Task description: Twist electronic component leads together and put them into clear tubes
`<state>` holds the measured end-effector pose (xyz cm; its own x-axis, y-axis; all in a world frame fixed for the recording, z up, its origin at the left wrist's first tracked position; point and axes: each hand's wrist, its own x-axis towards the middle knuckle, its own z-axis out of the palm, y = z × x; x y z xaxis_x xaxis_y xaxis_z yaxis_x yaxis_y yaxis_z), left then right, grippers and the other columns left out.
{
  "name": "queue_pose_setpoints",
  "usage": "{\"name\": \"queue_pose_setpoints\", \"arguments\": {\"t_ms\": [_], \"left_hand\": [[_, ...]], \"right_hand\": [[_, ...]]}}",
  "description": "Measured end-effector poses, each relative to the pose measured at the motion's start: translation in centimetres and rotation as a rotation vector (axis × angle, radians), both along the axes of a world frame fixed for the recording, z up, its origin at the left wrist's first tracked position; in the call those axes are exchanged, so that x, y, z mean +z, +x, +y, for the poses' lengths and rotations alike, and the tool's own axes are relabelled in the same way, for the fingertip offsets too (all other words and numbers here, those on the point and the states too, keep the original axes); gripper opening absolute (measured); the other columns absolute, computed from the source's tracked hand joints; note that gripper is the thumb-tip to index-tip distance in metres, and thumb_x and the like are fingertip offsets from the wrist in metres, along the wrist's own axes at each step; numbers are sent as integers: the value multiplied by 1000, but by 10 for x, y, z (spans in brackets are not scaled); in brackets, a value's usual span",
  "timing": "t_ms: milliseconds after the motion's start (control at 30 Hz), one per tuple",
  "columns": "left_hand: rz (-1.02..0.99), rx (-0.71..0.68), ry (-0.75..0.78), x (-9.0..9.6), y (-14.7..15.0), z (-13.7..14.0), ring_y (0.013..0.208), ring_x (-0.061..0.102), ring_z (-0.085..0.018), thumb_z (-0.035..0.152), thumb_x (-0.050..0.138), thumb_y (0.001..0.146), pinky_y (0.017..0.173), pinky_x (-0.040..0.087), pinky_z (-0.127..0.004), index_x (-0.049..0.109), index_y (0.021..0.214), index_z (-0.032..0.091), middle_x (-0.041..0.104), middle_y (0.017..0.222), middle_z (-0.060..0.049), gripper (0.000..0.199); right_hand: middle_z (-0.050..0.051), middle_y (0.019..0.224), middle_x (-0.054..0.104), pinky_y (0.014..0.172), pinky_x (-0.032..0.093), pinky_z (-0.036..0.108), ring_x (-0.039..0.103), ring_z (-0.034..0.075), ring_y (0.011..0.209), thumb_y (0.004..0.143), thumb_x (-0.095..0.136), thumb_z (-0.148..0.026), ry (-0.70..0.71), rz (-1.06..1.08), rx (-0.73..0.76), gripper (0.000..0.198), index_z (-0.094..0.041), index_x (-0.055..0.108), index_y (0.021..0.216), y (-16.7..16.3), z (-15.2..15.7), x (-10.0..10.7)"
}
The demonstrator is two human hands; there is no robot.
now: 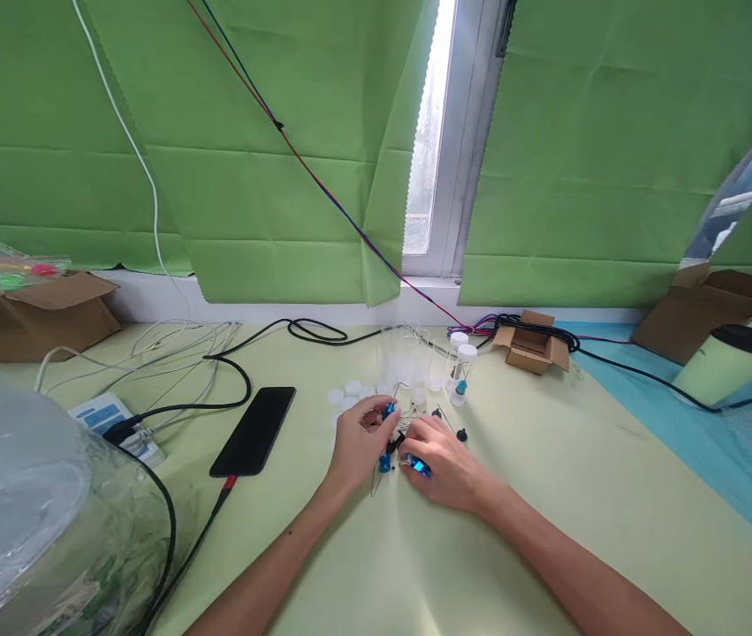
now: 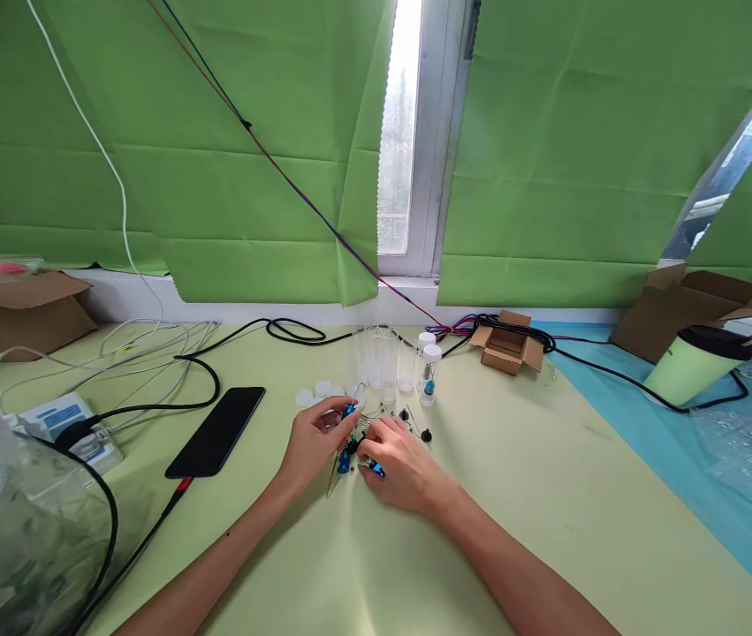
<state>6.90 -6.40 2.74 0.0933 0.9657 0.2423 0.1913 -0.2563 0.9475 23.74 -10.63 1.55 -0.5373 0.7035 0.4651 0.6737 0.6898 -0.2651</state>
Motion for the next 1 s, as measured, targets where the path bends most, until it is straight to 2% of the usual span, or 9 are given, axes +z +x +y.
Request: {"name": "queue_pose_setpoints", "arguments": {"t_ms": [200,500,833,1000], "left_hand": [[4,-14,-8,-1,2,-1,52,57,-13,37,70,75,48,47,-24,70,91,16,69,77,-4,27],[46,4,28,-2,2,-1,61,62,-15,34,68,75,58,51,-27,71,90,17,69,78,-4,23],[-6,-56,-78,-11,2,2,45,50,-10,36,67,77,43,41,-22,67,90,17,61,67,1,23],[-82,-81,-117,-12,3,3,44,51,-9,35,69,75,38,40,-21,63,87,17,56,68,2,22]], "right_hand": [[6,91,55,79,49,37,52,21,87,89,63,-18,-10,-70,-23,3,-21,62,88,-4,-1,-1],[6,90,54,79,50,38,50,23,89,95,52,-13,16,-103,-73,15,-20,57,83,-10,0,-6],[6,91,53,80,50,37,50,22,89,96,48,-12,-11,-81,-79,17,-20,54,84,-10,-2,0],[7,93,54,80,50,37,50,23,90,97,47,-13,8,-30,-96,14,-21,53,88,-10,-3,4]]}}
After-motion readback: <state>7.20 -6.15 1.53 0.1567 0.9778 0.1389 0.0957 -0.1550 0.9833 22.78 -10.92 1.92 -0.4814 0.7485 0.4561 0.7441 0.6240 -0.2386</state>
